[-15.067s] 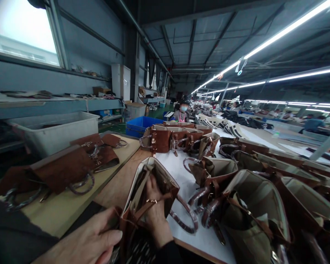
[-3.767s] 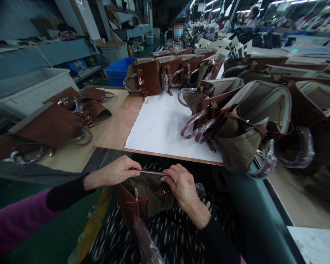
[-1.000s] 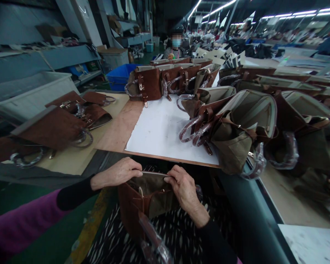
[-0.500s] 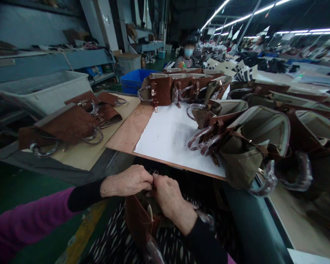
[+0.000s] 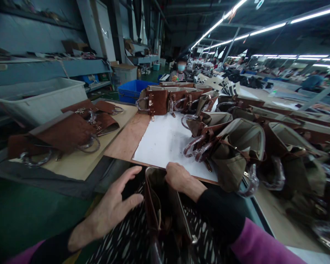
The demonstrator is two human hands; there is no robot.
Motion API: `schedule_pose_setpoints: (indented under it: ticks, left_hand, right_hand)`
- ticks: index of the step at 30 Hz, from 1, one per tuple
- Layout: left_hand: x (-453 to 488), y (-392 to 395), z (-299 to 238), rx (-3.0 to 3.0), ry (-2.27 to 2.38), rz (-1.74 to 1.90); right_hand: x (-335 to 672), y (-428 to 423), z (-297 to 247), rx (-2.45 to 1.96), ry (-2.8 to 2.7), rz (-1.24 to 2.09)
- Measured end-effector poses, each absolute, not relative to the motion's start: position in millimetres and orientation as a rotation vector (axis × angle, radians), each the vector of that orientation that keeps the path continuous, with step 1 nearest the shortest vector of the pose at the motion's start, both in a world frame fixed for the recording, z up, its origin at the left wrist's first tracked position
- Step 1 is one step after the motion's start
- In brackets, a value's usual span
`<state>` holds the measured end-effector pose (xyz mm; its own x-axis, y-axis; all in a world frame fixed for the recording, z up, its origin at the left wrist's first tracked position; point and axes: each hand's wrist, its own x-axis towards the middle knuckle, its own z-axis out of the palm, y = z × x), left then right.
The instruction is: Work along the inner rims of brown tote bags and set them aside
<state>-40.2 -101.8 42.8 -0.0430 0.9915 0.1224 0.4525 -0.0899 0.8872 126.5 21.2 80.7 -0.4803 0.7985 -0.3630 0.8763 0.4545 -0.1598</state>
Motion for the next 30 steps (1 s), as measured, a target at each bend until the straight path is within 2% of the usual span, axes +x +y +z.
schedule_pose_setpoints:
  ticks: [4, 8, 13, 17, 20, 23, 27, 30]
  left_hand:
    - [-23, -136, 22, 1.518, 1.651, 0.895]
    - [-12, -140, 26, 1.339, 1.852, 0.797]
    - [-2, -130, 38, 1.469, 1.835, 0.841]
    - [-12, -117, 20, 1.435, 1.910, 0.860]
    - [-45, -99, 13, 1.426, 1.650, 0.814]
    - [-88, -77, 28, 1.413, 1.269, 0.572]
    - [-121, -57, 51, 1.372, 1.153, 0.388]
    - [-120, -60, 41, 1.288, 1.142, 0.304]
  right_hand:
    - [115, 27, 78, 1.437, 2.413, -0.456]
    - [106, 25, 78, 1.401, 2.332, -0.538]
    - [112, 24, 91, 1.434, 2.220, -0.672]
    - [128, 23, 90, 1.481, 2.178, -0.765]
    - [144, 26, 85, 1.498, 2.140, -0.831]
    - [157, 33, 85, 1.469, 2.104, -0.892]
    - [164, 30, 76, 1.349, 2.077, -0.993]
    - [164, 12, 49, 1.294, 2.056, -0.996]
